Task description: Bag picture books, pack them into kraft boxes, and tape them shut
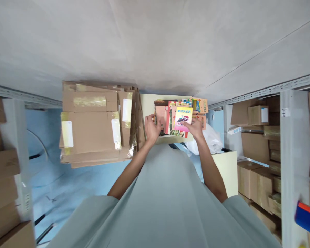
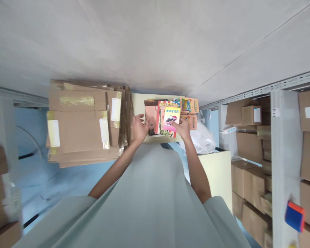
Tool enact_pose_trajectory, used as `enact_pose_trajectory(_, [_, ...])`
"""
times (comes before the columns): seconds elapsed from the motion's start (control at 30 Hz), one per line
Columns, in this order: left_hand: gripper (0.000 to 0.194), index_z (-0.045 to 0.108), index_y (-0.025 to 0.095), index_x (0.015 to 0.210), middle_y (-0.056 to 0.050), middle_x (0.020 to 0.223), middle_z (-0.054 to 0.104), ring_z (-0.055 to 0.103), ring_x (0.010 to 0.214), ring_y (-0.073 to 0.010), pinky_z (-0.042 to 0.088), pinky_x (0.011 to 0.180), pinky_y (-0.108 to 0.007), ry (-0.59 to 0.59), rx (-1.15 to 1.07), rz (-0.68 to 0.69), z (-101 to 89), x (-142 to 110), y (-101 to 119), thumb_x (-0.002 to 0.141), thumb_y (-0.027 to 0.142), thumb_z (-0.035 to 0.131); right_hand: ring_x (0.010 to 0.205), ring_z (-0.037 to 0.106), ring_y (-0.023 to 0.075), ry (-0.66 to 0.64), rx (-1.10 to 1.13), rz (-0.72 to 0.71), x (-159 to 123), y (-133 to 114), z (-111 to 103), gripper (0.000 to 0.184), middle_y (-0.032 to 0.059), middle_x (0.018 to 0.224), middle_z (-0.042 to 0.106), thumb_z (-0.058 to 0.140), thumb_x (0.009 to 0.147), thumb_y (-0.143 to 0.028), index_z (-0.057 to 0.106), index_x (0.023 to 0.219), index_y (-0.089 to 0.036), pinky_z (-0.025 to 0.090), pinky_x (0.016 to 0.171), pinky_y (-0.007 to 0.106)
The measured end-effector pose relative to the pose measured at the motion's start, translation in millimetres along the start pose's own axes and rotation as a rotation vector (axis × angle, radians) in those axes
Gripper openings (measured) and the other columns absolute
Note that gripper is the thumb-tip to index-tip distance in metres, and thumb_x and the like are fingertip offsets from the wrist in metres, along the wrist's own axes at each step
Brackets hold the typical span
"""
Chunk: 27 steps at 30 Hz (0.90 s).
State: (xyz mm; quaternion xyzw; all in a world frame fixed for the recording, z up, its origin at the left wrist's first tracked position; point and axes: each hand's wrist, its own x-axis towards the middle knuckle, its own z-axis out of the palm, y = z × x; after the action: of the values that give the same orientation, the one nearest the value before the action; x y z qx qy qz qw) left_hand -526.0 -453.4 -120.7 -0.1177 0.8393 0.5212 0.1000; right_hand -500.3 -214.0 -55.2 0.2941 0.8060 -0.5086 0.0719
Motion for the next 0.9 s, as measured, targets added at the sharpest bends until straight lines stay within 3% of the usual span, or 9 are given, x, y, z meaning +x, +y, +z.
enact_pose_trajectory(0.1, [0.051,0.073,0.013,0.122,-0.022,0.127,0.078,0.077,0.116,-0.0360,0.058,0.106,-0.047,-0.028,0.097,-0.171,-3.7,17,-8,0.086,0.046,0.088,0.100,0.084,0.0342,0.090,0.055,-0.066,-13,-17,-38,0.056,0.0118,0.103,0.088,0.098,0.067,-0.057,0.085,0.103,-0.016,0.069,0.088,0.046])
enact_pose_trajectory(0.2, [0.038,0.079,0.017,0.102,-0.016,0.108,0.085,0.081,0.101,-0.0339,0.061,0.094,-0.042,-0.116,0.007,-0.218,-12.4,29,-20,0.084,0.050,0.086,0.102,0.083,0.0351,0.145,0.115,-0.067,-25,-32,-70,0.060,0.0120,0.108,0.088,0.101,0.066,-0.058,0.085,0.106,-0.017,0.070,0.088,0.047])
enact_pose_trajectory(0.37, [0.036,0.078,0.015,0.106,-0.017,0.115,0.085,0.082,0.105,-0.0319,0.065,0.089,-0.039,-0.129,-0.146,-0.185,-32.3,30,-33,0.088,0.046,0.077,0.104,0.083,0.0358,0.115,0.187,-0.049,-30,-38,-86,0.062,0.0113,0.111,0.087,0.103,0.064,-0.059,0.084,0.107,-0.018,0.070,0.089,0.049])
enact_pose_trajectory(0.47, [0.037,0.074,0.016,0.118,-0.018,0.120,0.084,0.081,0.110,-0.0324,0.065,0.091,-0.040,-0.173,-0.048,-0.139,-31.3,23,-23,0.094,0.043,0.071,0.105,0.083,0.0356,0.074,0.207,-0.063,-24,-28,-76,0.061,0.0110,0.109,0.087,0.102,0.065,-0.061,0.084,0.105,-0.019,0.070,0.090,0.049])
enact_pose_trajectory(0.53, [0.043,0.071,0.017,0.127,-0.019,0.123,0.082,0.080,0.115,-0.0358,0.063,0.096,-0.043,-0.133,0.120,-0.093,-22.7,17,-10,0.097,0.047,0.071,0.106,0.083,0.0356,0.036,0.215,-0.066,-17,-16,-62,0.060,0.0116,0.110,0.087,0.101,0.066,-0.061,0.083,0.106,-0.019,0.070,0.091,0.049])
enact_pose_trajectory(0.67, [0.054,0.064,0.013,0.136,-0.025,0.135,0.073,0.073,0.129,-0.0431,0.059,0.105,-0.048,-0.057,0.343,-0.027,4.5,3,16,0.099,0.051,0.071,0.103,0.083,0.0357,-0.042,0.204,-0.018,-8,15,-16,0.056,0.0134,0.107,0.087,0.096,0.067,-0.059,0.081,0.102,-0.018,0.069,0.094,0.050])
enact_pose_trajectory(0.8, [0.045,0.064,0.012,0.138,-0.025,0.132,0.071,0.072,0.128,-0.0424,0.057,0.108,-0.050,-0.070,0.302,-0.032,24.4,-2,26,0.098,0.031,0.069,0.113,0.082,0.0338,-0.071,0.137,0.028,-9,37,31,0.046,0.0141,0.121,0.086,0.085,0.081,-0.051,0.077,0.113,-0.020,0.065,0.102,0.050])
enact_pose_trajectory(0.9, [0.041,0.069,0.014,0.130,-0.024,0.125,0.076,0.073,0.126,-0.0426,0.059,0.104,-0.050,-0.056,0.185,-0.165,26.4,4,25,0.094,0.032,0.076,0.117,0.082,0.0325,-0.080,-0.013,0.054,-13,42,48,0.033,0.0152,0.125,0.085,0.077,0.090,-0.040,0.075,0.116,-0.020,0.063,0.106,0.048])
